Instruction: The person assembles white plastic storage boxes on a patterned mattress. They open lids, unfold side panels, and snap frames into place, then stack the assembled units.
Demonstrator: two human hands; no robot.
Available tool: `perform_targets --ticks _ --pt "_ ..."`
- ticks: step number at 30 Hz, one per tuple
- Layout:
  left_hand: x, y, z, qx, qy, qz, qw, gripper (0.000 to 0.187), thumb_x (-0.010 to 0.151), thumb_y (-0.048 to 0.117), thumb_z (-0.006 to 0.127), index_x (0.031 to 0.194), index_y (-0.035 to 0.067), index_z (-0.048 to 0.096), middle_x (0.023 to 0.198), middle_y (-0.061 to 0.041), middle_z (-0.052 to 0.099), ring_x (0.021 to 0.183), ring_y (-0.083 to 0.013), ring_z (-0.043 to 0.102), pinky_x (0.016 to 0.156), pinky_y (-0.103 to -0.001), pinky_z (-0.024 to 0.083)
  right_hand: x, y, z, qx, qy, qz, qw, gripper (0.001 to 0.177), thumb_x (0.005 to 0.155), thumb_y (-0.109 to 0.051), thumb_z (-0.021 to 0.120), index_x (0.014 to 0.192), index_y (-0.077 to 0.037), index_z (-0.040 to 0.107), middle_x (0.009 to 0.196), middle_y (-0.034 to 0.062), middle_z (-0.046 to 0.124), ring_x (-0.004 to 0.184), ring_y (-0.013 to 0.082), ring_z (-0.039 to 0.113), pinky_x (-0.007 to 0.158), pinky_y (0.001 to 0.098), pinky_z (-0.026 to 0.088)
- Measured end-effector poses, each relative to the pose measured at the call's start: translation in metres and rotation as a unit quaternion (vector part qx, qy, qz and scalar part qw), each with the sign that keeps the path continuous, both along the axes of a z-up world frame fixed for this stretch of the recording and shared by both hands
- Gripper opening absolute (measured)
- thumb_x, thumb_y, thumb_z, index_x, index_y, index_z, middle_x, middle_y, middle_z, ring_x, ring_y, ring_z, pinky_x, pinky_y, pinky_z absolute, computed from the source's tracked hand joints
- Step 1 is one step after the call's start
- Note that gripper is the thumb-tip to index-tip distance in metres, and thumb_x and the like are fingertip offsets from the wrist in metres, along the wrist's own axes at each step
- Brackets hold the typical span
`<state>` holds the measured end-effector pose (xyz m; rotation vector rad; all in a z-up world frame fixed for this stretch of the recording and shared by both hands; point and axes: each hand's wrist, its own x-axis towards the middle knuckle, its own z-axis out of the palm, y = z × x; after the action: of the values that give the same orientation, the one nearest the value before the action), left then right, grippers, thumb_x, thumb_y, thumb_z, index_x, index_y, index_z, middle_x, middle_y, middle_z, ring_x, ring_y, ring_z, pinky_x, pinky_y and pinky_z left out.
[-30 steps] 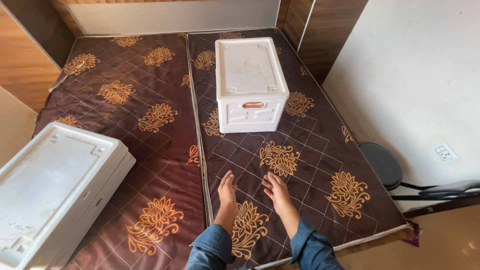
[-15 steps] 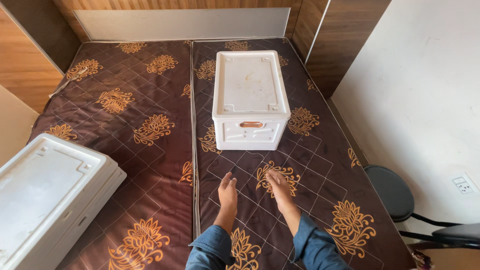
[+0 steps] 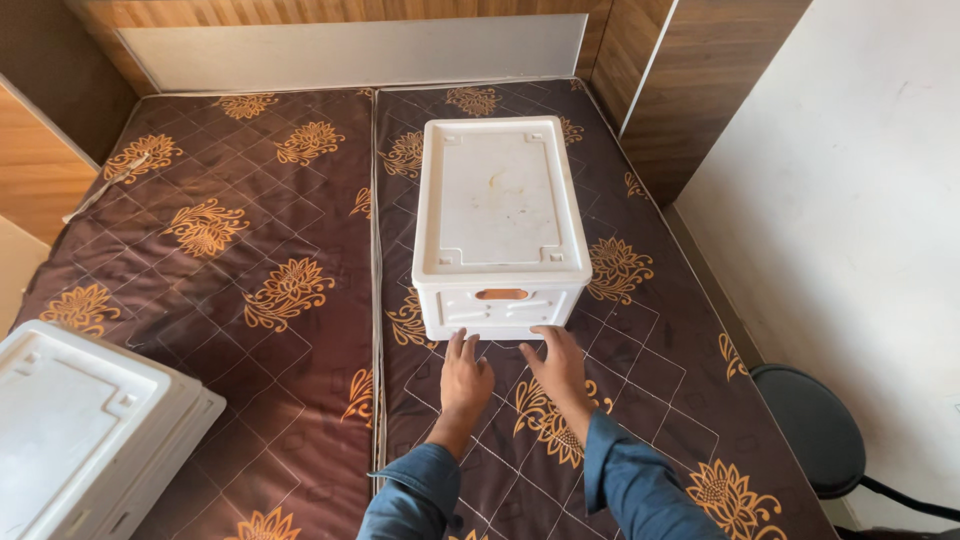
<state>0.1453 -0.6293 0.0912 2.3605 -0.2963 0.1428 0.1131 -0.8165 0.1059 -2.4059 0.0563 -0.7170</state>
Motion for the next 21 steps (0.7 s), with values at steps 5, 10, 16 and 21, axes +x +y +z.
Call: perform_targets --ticks 5,10,16,21 --pt "0.047 -0.015 -0.002 0.212 -0.087 -0.099 0.968 0.067 0.086 0.01 0.055 0.149 -0.004 0.038 0.162 -0.022 0.028 0.154 -0.0353 0.017 0.124 -0.049 0.018 0.051 0.002 0.031 -0.143 -0.046 -0.01 0.989 0.05 0.08 -0.025 0.082 0.123 -0.009 0.062 0.128 0.0115 0.058 0.122 0.0328 0.055 0.099 0.0498 0.042" --pt "0.09 -0.029 0.006 0.284 -0.167 -0.077 0.941 0.073 0.087 0.015 0.057 0.153 -0.002 0.034 0.164 -0.019 0.026 0.155 -0.0327 0.018 0.124 -0.056 0.014 0.091 -0.002 0.034 -0.216 -0.041 0.006 0.976 0.06 0.078 -0.026 0.081 0.13 -0.007 0.059 0.132 0.0117 0.055 0.128 0.032 0.051 0.107 0.0522 0.036" --pt "0.122 -0.05 0.014 0.383 -0.097 -0.103 0.913 0.078 0.084 0.018 0.063 0.155 0.007 0.031 0.155 -0.015 0.037 0.148 -0.0304 0.028 0.121 -0.06 0.015 0.121 -0.002 0.011 -0.245 -0.004 -0.023 0.969 0.045 0.08 -0.019 0.076 0.121 -0.009 0.062 0.111 0.009 0.059 0.113 0.029 0.056 0.111 0.0521 0.038" --pt "0.132 -0.059 0.009 0.396 -0.152 -0.055 0.904 0.055 0.087 0.023 0.068 0.136 0.011 0.047 0.141 -0.015 0.049 0.138 -0.0316 0.042 0.115 -0.057 0.028 0.131 -0.001 -0.004 -0.309 -0.045 -0.06 0.948 0.023 0.085 -0.01 0.065 0.107 -0.01 0.063 0.099 0.0073 0.058 0.101 0.0272 0.057 0.108 0.049 0.042"
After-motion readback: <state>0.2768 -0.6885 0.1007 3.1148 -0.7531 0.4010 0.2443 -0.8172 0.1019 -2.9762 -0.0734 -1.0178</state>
